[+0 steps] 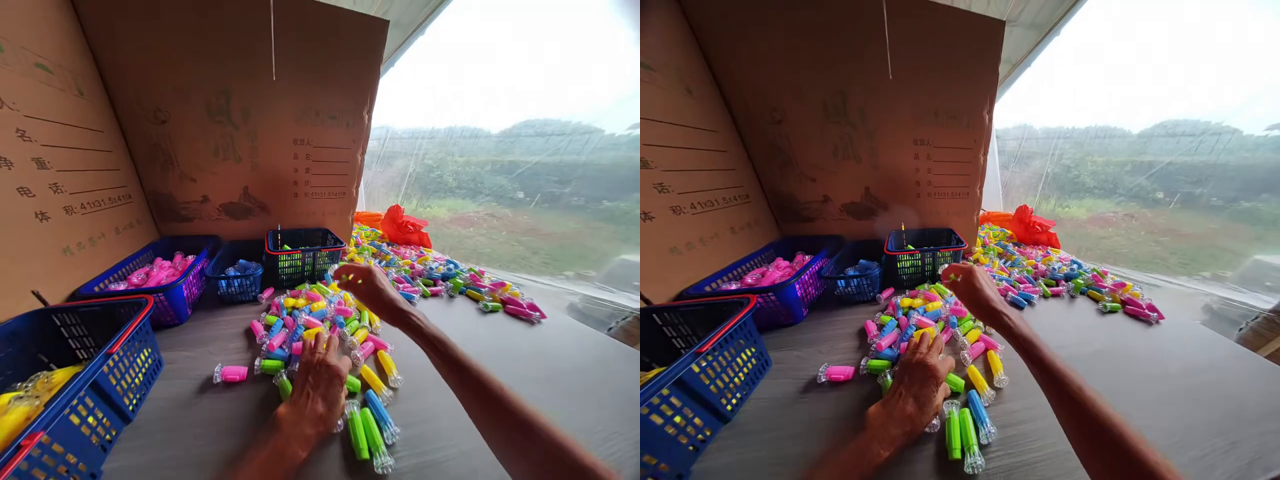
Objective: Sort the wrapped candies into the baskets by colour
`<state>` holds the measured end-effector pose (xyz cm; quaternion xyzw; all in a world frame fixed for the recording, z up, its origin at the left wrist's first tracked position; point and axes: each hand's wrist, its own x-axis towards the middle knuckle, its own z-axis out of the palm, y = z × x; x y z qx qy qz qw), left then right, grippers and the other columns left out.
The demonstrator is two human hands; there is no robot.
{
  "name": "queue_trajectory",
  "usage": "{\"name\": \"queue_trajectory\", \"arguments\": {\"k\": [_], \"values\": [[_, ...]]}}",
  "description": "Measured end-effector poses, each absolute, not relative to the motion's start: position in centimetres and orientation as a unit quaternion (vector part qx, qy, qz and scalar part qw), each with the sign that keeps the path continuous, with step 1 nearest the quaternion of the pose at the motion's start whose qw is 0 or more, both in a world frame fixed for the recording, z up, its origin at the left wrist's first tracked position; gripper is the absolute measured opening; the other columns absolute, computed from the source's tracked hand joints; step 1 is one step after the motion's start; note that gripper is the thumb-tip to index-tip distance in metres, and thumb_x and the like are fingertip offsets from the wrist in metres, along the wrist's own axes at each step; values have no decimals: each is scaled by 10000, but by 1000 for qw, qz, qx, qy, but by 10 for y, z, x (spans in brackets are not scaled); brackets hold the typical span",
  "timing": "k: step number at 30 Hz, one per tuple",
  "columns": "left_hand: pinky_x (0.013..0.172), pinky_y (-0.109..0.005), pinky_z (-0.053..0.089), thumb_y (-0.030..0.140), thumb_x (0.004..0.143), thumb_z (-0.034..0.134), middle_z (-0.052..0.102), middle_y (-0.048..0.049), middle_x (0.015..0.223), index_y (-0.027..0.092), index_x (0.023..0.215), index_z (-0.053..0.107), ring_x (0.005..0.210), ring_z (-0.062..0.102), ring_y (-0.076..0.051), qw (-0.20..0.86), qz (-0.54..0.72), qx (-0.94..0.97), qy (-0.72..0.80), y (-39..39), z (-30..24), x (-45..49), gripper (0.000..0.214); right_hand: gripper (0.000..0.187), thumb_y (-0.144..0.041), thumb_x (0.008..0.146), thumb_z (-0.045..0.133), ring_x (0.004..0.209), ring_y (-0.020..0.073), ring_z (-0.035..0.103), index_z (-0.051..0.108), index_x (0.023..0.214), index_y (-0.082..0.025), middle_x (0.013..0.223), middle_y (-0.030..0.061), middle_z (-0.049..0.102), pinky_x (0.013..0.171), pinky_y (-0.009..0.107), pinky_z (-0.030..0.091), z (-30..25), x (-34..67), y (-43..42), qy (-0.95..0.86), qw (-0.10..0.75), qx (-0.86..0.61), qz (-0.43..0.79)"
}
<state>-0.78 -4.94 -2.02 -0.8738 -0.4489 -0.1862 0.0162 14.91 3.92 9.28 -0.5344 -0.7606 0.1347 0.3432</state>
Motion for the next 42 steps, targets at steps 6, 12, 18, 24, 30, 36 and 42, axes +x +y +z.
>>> {"name": "queue_trajectory", "arguments": {"k": [6, 12, 18, 24, 30, 36, 42], "values": [[1012, -549, 429, 194, 823, 635, 562, -111, 1323, 189, 1013, 653, 1209, 497, -333, -31, -145, -873, -464, -45, -13, -4, 191, 271, -177, 679, 608, 696, 132, 572, 742, 914, -174, 938, 16, 694, 654, 248, 406, 131, 123, 133, -677, 507, -499, 188], [906, -450, 488, 242, 892, 554, 665, -106, 1087, 197, 986, 638, 1040, 589, -269, -68, -323, -819, -469, -43, 1, -12, 133, 229, -293, 712, 595, 763, 171, 621, 735, 836, -161, 848, 46, 724, 718, 289, 478, 79, 168, 78, -643, 536, -490, 242], [435, -231, 386, 472, 866, 507, 620, 19, 614, 184, 851, 579, 413, 481, -108, -358, -517, -565, -534, 13, 47, -43, 297, 293, -369, 725, 605, 556, 131, 522, 725, 894, -161, 723, 35, 685, 543, 274, 450, -5, 235, -14, -523, 574, -575, 257], [577, -248, 496, 368, 900, 494, 656, -47, 724, 117, 893, 540, 501, 577, -97, -400, -496, -526, -564, 121, 141, -60, 255, 343, -442, 851, 553, 632, 148, 585, 703, 1018, -182, 942, 65, 709, 607, 287, 478, -36, 240, -31, -597, 476, -611, 211], [642, -283, 493, 388, 897, 549, 635, -98, 1063, 85, 1237, 477, 556, 586, -82, -301, -490, -580, -577, 135, 160, -54, 460, 351, -392, 955, 416, 838, 177, 661, 709, 1034, -216, 1093, 58, 675, 753, 292, 479, -31, 234, -30, -701, 323, -626, 111], [612, -252, 440, 286, 848, 575, 662, -17, 705, 156, 811, 705, 632, 591, -149, -195, -402, -719, -533, 44, 79, -20, 188, 326, -354, 951, 410, 875, 181, 676, 683, 1069, -220, 1136, 54, 661, 739, 285, 473, -31, 233, -35, -720, 283, -629, 80], [720, -305, 456, 258, 892, 537, 722, -72, 849, 191, 813, 716, 820, 664, -208, -75, -175, -847, -497, -13, 21, 44, 207, 249, -340, 913, 449, 795, 180, 659, 641, 1005, -212, 1060, 50, 688, 692, 283, 451, -33, 231, -34, -703, 300, -640, 78]]}}
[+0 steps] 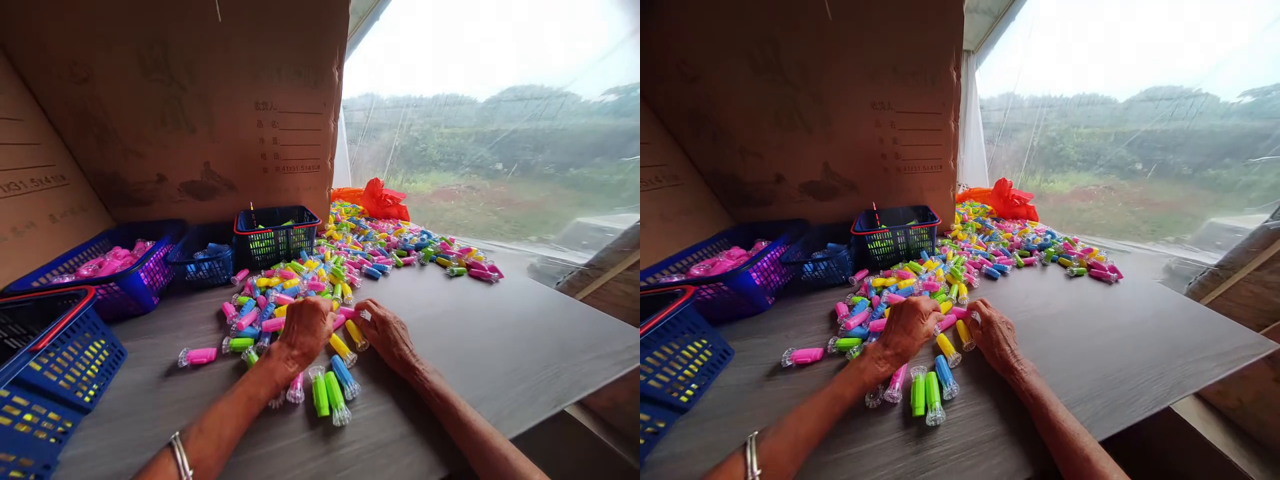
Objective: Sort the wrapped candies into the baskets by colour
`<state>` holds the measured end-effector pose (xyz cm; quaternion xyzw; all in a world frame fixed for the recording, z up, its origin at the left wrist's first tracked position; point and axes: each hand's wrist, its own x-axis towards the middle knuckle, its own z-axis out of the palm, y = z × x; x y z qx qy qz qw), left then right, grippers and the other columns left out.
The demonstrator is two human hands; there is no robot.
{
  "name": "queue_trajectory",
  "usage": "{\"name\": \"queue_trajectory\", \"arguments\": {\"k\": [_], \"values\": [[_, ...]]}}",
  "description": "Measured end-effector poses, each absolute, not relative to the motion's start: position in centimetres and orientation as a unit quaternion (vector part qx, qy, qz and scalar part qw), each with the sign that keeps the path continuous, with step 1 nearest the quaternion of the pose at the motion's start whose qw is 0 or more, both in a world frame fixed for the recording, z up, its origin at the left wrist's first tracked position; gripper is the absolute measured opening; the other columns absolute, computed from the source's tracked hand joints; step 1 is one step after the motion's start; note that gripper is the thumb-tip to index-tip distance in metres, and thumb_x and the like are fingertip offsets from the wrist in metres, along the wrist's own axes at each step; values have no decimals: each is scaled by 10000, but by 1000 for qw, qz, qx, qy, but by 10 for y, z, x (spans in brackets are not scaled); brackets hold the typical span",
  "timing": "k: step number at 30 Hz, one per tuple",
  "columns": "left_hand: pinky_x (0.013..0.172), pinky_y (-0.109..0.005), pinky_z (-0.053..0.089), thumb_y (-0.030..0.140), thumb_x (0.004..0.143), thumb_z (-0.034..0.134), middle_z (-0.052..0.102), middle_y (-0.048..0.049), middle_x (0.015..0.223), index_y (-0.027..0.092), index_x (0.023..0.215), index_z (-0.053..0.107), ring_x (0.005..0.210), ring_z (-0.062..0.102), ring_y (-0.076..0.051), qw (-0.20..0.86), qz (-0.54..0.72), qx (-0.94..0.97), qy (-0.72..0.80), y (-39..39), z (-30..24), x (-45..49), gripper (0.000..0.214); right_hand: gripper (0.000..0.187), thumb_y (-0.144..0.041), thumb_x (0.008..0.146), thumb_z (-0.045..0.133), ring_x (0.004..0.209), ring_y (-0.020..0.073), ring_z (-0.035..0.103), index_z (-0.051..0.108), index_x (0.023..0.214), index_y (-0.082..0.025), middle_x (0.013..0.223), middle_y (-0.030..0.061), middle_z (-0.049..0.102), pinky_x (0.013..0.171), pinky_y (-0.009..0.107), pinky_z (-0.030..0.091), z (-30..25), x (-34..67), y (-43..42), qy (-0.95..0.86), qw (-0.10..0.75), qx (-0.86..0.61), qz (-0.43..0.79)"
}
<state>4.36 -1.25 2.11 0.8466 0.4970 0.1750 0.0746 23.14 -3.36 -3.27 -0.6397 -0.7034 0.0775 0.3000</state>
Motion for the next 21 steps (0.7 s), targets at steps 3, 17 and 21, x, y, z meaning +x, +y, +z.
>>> {"name": "queue_trajectory", "arguments": {"k": [3, 17, 21], "values": [[744, -340, 462, 261, 915, 512, 709, -119, 888, 166, 922, 707, 853, 662, -242, 34, 104, 862, 494, -12, 11, 61, 217, 219, -310, 885, 464, 759, 187, 652, 632, 985, -211, 948, 42, 703, 673, 284, 444, -35, 232, -34, -695, 300, -650, 64], [702, -314, 441, 279, 840, 608, 678, -71, 871, 203, 787, 642, 824, 640, -214, 76, 274, 819, 499, -21, 4, 45, 99, 325, -443, 897, 406, 933, 205, 701, 656, 1053, -307, 1187, 6, 676, 700, 290, 514, -49, 241, -29, -710, 293, -635, 82], [505, -253, 367, 335, 852, 541, 628, -29, 615, 201, 661, 565, 536, 569, -150, 307, 332, 705, 547, -16, 28, 11, 235, 337, -480, 868, 414, 925, 230, 708, 656, 1040, -319, 1135, 6, 717, 715, 312, 535, -58, 248, -26, -687, 308, -650, 103]]}}
